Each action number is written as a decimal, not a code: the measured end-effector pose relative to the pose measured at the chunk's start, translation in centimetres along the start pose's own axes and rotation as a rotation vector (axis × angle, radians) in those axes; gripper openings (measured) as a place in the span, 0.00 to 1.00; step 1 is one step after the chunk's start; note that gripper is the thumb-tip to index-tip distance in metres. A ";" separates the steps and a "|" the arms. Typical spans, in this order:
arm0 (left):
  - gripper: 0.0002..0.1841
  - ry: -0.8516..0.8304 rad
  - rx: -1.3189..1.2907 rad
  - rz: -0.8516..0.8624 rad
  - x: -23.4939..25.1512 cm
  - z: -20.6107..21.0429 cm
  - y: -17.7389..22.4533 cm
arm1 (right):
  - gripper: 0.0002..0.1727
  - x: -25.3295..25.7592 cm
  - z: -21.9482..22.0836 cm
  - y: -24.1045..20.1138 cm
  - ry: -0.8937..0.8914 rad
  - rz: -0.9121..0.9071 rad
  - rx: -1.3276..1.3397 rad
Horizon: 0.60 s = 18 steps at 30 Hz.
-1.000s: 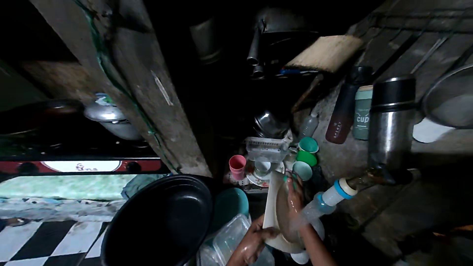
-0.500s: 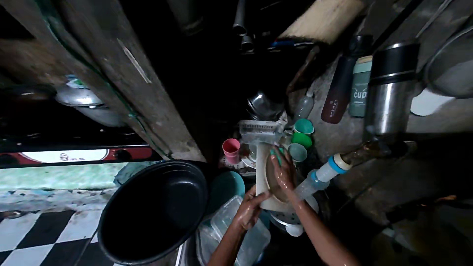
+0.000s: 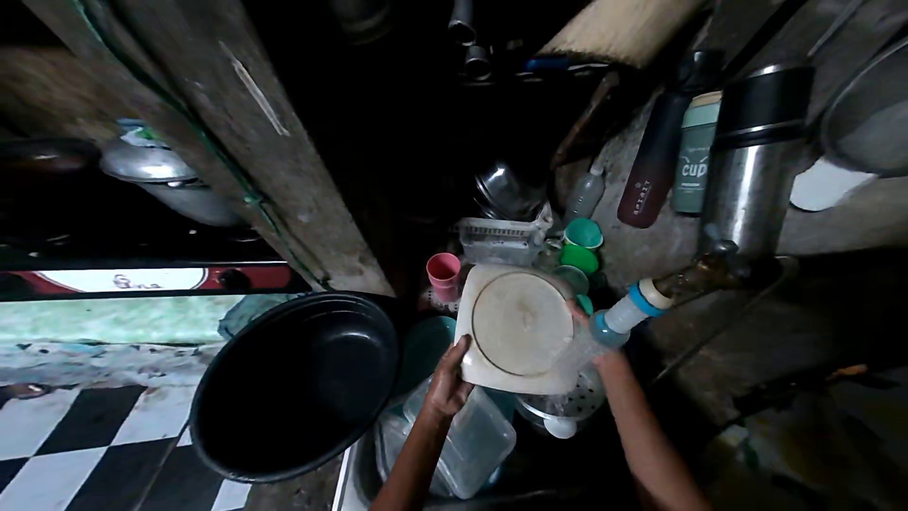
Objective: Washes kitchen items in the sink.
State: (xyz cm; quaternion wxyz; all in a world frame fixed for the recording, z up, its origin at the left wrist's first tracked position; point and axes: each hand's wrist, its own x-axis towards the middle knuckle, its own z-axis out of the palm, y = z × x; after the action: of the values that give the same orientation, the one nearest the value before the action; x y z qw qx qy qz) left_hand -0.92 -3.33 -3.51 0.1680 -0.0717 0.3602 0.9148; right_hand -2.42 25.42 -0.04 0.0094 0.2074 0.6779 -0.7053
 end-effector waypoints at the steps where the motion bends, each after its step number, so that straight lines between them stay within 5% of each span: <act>1: 0.22 0.039 0.011 0.002 0.6 -0.3 -0.1 | 0.16 -0.7 0.2 -0.2 -0.023 -0.020 0.091; 5: 0.23 0.209 0.352 0.112 3.4 -0.8 -1.2 | 0.13 -3.0 1.9 -2.7 -0.017 -0.057 0.271; 9: 0.35 0.133 0.769 0.076 2.5 2.0 -1.3 | 0.24 -3.4 2.8 -3.6 0.127 -0.168 -0.001; 11: 0.44 0.042 0.697 0.042 1.2 4.4 -1.3 | 0.32 -3.6 3.8 -4.6 0.132 -0.282 -0.345; 14: 0.44 -0.017 0.433 0.025 0.0 7.4 -1.3 | 0.25 -5.0 7.1 -3.7 -0.018 -0.497 -0.738; 18: 0.27 0.166 0.158 0.057 -0.5 6.9 -1.5 | 0.29 -7.8 9.4 3.0 -0.271 -0.825 -0.903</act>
State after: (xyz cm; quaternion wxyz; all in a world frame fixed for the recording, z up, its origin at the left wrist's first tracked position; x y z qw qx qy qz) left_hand 0.06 2.28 0.71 0.1169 -0.1234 0.4455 0.8790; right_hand 2.96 14.07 -0.55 -0.0911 -0.1873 0.9260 -0.3150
